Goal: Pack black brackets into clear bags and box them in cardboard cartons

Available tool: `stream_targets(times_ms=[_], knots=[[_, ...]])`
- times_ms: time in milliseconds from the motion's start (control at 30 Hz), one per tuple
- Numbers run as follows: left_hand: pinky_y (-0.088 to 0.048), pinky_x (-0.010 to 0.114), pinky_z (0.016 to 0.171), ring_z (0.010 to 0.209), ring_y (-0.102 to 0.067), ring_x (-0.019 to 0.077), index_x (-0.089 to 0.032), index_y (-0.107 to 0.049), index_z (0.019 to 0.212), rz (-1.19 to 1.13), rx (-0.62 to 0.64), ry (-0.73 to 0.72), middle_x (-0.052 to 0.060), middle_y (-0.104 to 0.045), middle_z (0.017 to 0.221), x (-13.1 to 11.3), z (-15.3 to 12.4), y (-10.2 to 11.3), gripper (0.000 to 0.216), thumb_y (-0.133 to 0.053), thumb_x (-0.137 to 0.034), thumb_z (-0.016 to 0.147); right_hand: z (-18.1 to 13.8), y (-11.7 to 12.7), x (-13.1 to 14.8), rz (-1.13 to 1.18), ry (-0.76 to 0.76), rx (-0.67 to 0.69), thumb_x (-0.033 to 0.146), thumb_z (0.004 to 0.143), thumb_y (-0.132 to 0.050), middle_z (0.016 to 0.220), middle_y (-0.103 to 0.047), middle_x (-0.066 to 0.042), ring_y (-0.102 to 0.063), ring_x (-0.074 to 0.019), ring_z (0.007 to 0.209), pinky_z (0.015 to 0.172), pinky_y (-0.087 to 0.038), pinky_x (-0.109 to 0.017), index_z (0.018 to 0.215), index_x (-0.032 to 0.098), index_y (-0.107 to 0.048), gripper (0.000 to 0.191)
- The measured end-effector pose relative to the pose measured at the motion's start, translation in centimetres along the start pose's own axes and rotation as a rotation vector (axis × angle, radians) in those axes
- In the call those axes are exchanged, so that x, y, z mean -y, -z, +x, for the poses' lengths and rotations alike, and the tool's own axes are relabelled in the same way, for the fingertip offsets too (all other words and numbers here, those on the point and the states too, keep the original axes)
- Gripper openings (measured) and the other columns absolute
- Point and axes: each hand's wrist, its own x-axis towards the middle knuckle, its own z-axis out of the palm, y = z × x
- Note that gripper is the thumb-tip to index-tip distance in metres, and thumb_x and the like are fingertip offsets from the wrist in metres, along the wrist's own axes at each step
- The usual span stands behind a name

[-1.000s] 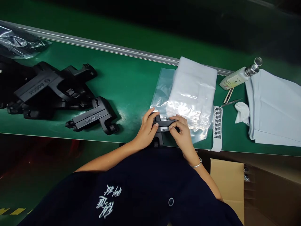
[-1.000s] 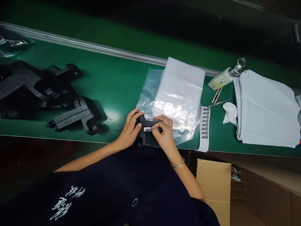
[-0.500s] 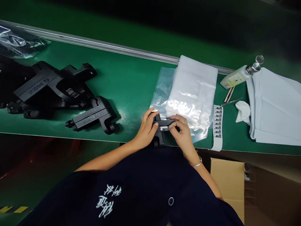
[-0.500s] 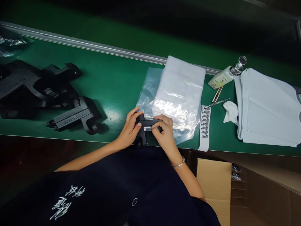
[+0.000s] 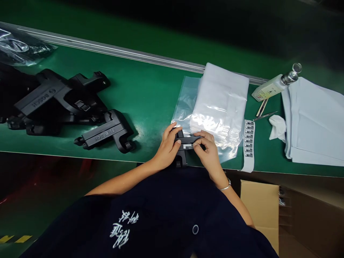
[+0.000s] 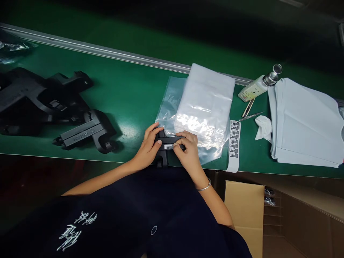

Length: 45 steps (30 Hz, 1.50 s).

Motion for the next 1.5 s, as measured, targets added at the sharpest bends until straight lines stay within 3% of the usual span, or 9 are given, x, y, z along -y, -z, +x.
stream_targets(times_ms=[600, 700, 767, 833, 900, 1067, 1333, 1500], knots=[[-0.032, 0.049, 0.116, 0.145, -0.029, 0.0258, -0.022, -0.037, 0.140, 0.051, -0.010, -0.040, 0.015, -0.029, 0.154, 0.1, -0.2, 0.1, 0.042, -0.037, -0.030, 0.099, 0.0, -0.1, 0.5, -0.044, -0.014, -0.010, 0.021, 0.079, -0.056, 0.111, -0.064, -0.007, -0.055, -0.0268, 0.112, 0.104, -0.035, -0.053, 0.066, 0.023, -0.054, 0.014], [-0.036, 0.049, 0.114, 0.145, -0.030, 0.0270, -0.020, -0.035, 0.143, 0.136, -0.067, -0.178, 0.017, -0.032, 0.154, 0.3, -0.5, 0.9, 0.045, -0.040, -0.029, 0.099, 0.0, -0.1, 0.5, -0.071, 0.000, -0.009, 0.021, 0.080, -0.056, 0.110, -0.065, -0.007, -0.056, -0.0267, 0.109, 0.103, -0.035, -0.053, 0.066, 0.023, -0.054, 0.014], [-0.035, 0.048, 0.114, 0.143, -0.035, 0.0261, -0.020, -0.041, 0.140, 0.227, -0.084, -0.394, 0.016, -0.045, 0.147, 0.5, -0.7, 1.8, 0.043, -0.045, -0.024, 0.097, 0.0, 0.0, 0.5, -0.088, 0.017, -0.008, 0.021, 0.080, -0.056, 0.108, -0.066, -0.007, -0.057, -0.0267, 0.107, 0.102, -0.036, -0.053, 0.065, 0.023, -0.053, 0.015], [-0.033, 0.044, 0.116, 0.136, -0.045, 0.0230, -0.020, -0.051, 0.132, 0.342, -0.030, -0.644, 0.011, -0.061, 0.133, 0.8, -0.7, 2.8, 0.038, -0.051, -0.019, 0.094, 0.1, 0.0, 0.5, -0.101, 0.031, -0.010, 0.021, 0.081, -0.055, 0.107, -0.066, -0.007, -0.058, -0.0269, 0.106, 0.101, -0.036, -0.053, 0.065, 0.023, -0.053, 0.016], [-0.032, 0.040, 0.116, 0.127, -0.056, 0.0203, -0.020, -0.057, 0.126, 0.452, 0.053, -0.802, 0.007, -0.069, 0.123, 1.1, -0.6, 3.7, 0.034, -0.055, -0.018, 0.092, 0.1, 0.0, 0.5, -0.111, 0.037, -0.008, 0.021, 0.081, -0.055, 0.106, -0.067, -0.007, -0.058, -0.0270, 0.105, 0.100, -0.037, -0.052, 0.065, 0.023, -0.053, 0.016], [-0.037, 0.035, 0.111, 0.122, -0.060, 0.0184, -0.022, -0.061, 0.126, 0.580, 0.175, -0.828, 0.005, -0.069, 0.124, 1.5, -0.1, 4.7, 0.033, -0.055, -0.024, 0.094, 0.1, 0.1, 0.5, -0.117, 0.029, 0.015, 0.021, 0.082, -0.055, 0.108, -0.067, -0.007, -0.058, -0.0268, 0.106, 0.099, -0.037, -0.051, 0.066, 0.023, -0.053, 0.016], [-0.042, 0.033, 0.104, 0.115, -0.064, 0.0188, -0.021, -0.064, 0.121, 0.619, 0.157, -0.896, 0.004, -0.070, 0.122, 1.0, 0.4, 4.9, 0.029, -0.056, -0.025, 0.094, 0.1, 0.2, 0.6, -0.118, 0.035, 0.026, 0.021, 0.083, -0.054, 0.108, -0.067, -0.006, -0.058, -0.0263, 0.106, 0.098, -0.038, -0.050, 0.067, 0.024, -0.052, 0.017], [-0.044, 0.033, 0.102, 0.119, -0.062, 0.0188, -0.020, -0.062, 0.124, 0.591, 0.201, -0.855, 0.005, -0.069, 0.124, 1.2, 0.5, 5.2, 0.031, -0.053, -0.026, 0.095, 0.1, 0.3, 0.4, -0.113, 0.045, 0.028, 0.020, 0.083, -0.054, 0.108, -0.066, -0.006, -0.057, -0.0257, 0.105, 0.098, -0.038, -0.049, 0.068, 0.024, -0.053, 0.016]])
